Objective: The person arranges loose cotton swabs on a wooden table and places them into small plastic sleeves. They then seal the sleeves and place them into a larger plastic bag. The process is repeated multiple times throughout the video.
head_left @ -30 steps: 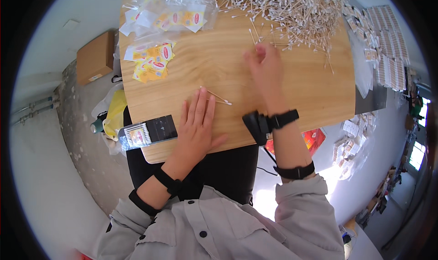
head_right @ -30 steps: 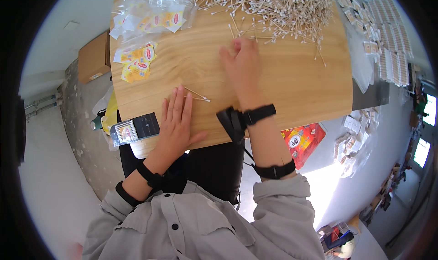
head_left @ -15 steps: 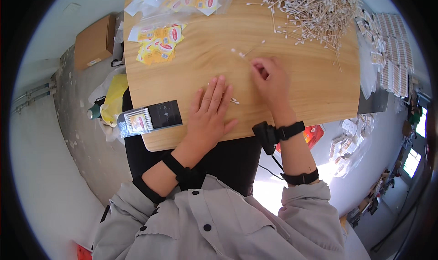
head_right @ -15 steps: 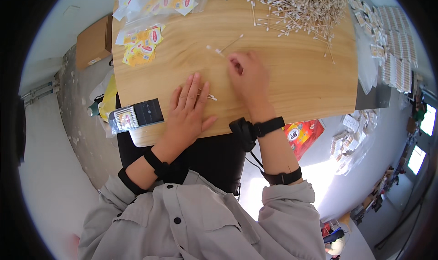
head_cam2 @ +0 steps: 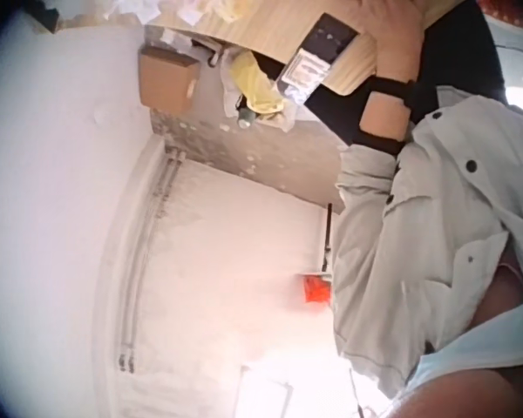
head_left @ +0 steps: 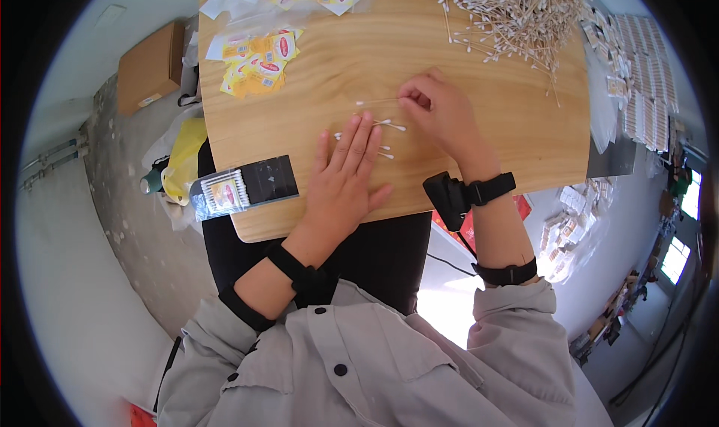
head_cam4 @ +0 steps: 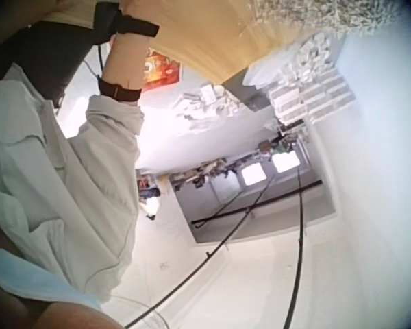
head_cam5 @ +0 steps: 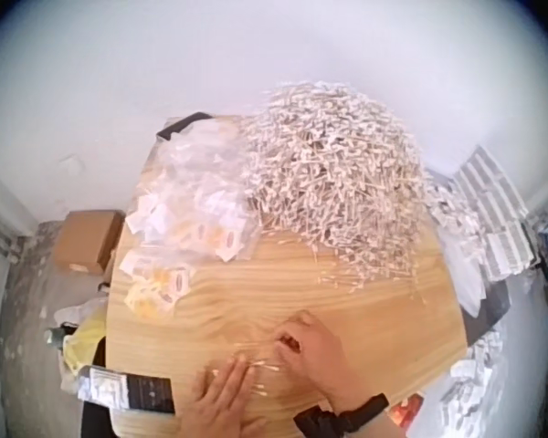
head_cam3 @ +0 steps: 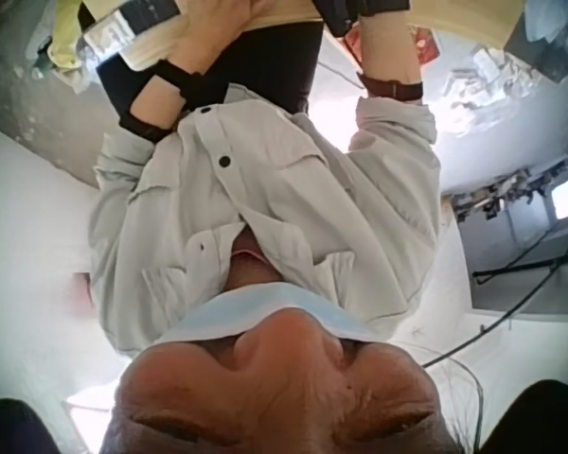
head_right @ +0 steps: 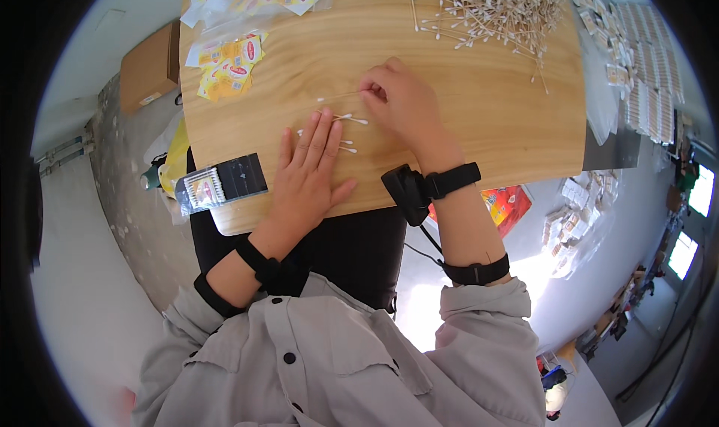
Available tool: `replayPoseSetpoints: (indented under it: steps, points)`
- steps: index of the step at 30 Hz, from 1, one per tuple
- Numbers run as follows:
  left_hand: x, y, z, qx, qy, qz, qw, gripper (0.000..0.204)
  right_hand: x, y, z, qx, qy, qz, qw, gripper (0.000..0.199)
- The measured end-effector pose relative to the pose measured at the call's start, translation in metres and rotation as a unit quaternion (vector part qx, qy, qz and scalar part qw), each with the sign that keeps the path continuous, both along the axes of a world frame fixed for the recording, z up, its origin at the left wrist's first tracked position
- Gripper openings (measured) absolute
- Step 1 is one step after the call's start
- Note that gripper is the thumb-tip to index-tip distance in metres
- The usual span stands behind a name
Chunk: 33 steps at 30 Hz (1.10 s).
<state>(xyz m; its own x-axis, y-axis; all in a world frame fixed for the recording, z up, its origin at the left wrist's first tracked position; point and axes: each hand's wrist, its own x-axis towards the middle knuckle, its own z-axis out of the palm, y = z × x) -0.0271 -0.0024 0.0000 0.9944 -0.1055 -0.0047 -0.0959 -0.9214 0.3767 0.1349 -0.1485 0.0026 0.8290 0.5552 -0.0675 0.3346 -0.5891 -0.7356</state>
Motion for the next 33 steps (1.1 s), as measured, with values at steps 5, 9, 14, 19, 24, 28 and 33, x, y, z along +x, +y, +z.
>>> replayPoseSetpoints:
  steps: [5, 9, 14, 19, 24, 28, 33]
  points:
    - [-0.004, 0.003, -0.007, -0.032, -0.019, 0.004, 0.999, 0.091, -0.026, 0.003, 0.001, -0.002, -0.008, 0.042, 0.999, 0.012]
    - [-0.005, 0.001, -0.005, -0.045, -0.032, 0.026, 0.998, 0.094, -0.004, 0.008, -0.006, 0.059, -0.065, -0.192, 0.977, 0.025]
    - [0.001, 0.0, 0.003, -0.028, 0.004, 0.009, 1.0, 0.097, 0.059, 0.007, -0.011, -0.035, -0.231, -0.329, 0.915, 0.029]
    - [0.0, 0.0, 0.0, -0.017, 0.004, 0.015, 1.0, 0.096, 0.075, 0.001, -0.019, -0.05, -0.159, -0.27, 0.948, 0.026]
    - [-0.001, 0.002, 0.004, -0.018, 0.016, -0.006, 1.0, 0.095, 0.025, -0.006, -0.009, 0.011, -0.056, -0.167, 0.984, 0.015]
    - [-0.002, 0.002, -0.002, -0.014, -0.005, -0.016, 1.0, 0.094, -0.018, -0.004, -0.007, 0.073, -0.053, -0.092, 0.992, 0.018]
    - [0.0, 0.001, 0.006, -0.03, -0.012, 0.029, 0.999, 0.102, -0.035, -0.032, 0.002, -0.009, -0.163, -0.317, 0.934, 0.034]
